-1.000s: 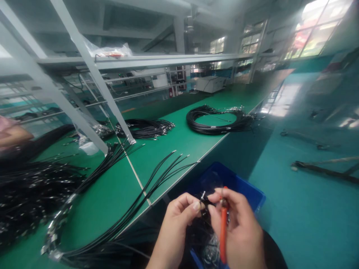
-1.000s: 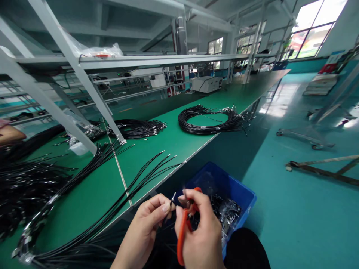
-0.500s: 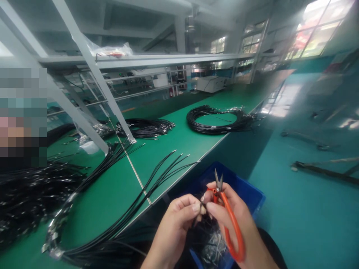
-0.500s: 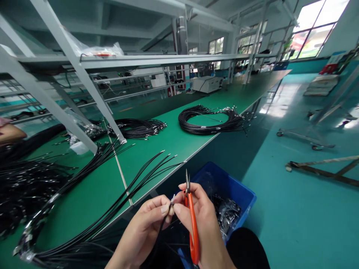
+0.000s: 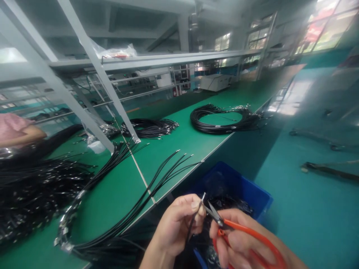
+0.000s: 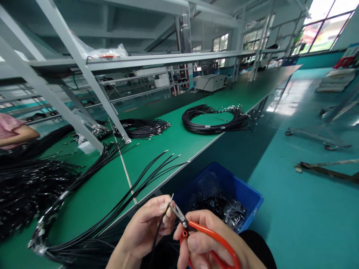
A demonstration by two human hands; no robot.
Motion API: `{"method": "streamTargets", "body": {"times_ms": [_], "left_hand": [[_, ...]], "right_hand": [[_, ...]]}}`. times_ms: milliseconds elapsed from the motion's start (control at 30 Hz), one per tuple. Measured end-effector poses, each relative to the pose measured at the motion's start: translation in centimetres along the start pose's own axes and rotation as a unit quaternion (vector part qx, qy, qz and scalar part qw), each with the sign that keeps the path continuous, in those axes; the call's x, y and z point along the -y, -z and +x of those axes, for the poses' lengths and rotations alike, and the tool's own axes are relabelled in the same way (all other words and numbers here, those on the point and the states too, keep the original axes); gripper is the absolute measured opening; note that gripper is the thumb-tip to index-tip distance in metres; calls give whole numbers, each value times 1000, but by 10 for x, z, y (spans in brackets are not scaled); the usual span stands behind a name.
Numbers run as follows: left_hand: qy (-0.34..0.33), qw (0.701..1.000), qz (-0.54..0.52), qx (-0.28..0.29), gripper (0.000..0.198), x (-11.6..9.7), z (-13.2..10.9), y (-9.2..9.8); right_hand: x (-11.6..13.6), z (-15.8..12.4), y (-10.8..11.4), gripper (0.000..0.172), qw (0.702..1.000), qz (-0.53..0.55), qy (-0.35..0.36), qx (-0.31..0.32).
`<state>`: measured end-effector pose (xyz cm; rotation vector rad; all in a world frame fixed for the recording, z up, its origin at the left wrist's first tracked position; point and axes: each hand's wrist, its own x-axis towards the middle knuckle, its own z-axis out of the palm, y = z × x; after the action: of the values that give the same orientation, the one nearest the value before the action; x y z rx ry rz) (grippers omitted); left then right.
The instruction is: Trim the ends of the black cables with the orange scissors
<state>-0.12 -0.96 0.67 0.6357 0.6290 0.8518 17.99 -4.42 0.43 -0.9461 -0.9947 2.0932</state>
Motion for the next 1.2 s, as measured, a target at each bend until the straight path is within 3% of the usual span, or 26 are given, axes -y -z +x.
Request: {"method": "streamTargets", "body": {"times_ms": [100, 267, 400, 700, 900, 1200], "left_hand": [[-1, 1000, 3, -3, 12, 0, 0, 0], [-14, 999, 30, -16, 13, 2, 0, 0], [-35, 997, 59, -22, 12, 0, -1, -2], [-48, 996, 69, -24, 11, -3, -3, -4], [-64, 991, 108, -36, 13, -3, -4, -3], [-93, 983, 147, -52, 15, -4, -5, 0]], "right_hand": [[4, 2, -2, 31, 997, 31, -52, 37], [2, -4, -6, 26, 999, 14, 35, -22], [-2, -2, -1, 25, 999, 16, 5, 33], [1, 9, 8, 23, 999, -5, -2, 50], [14, -1, 2, 20, 991, -111, -74, 11], [-2, -5, 1, 22, 996, -80, -23, -31]]}}
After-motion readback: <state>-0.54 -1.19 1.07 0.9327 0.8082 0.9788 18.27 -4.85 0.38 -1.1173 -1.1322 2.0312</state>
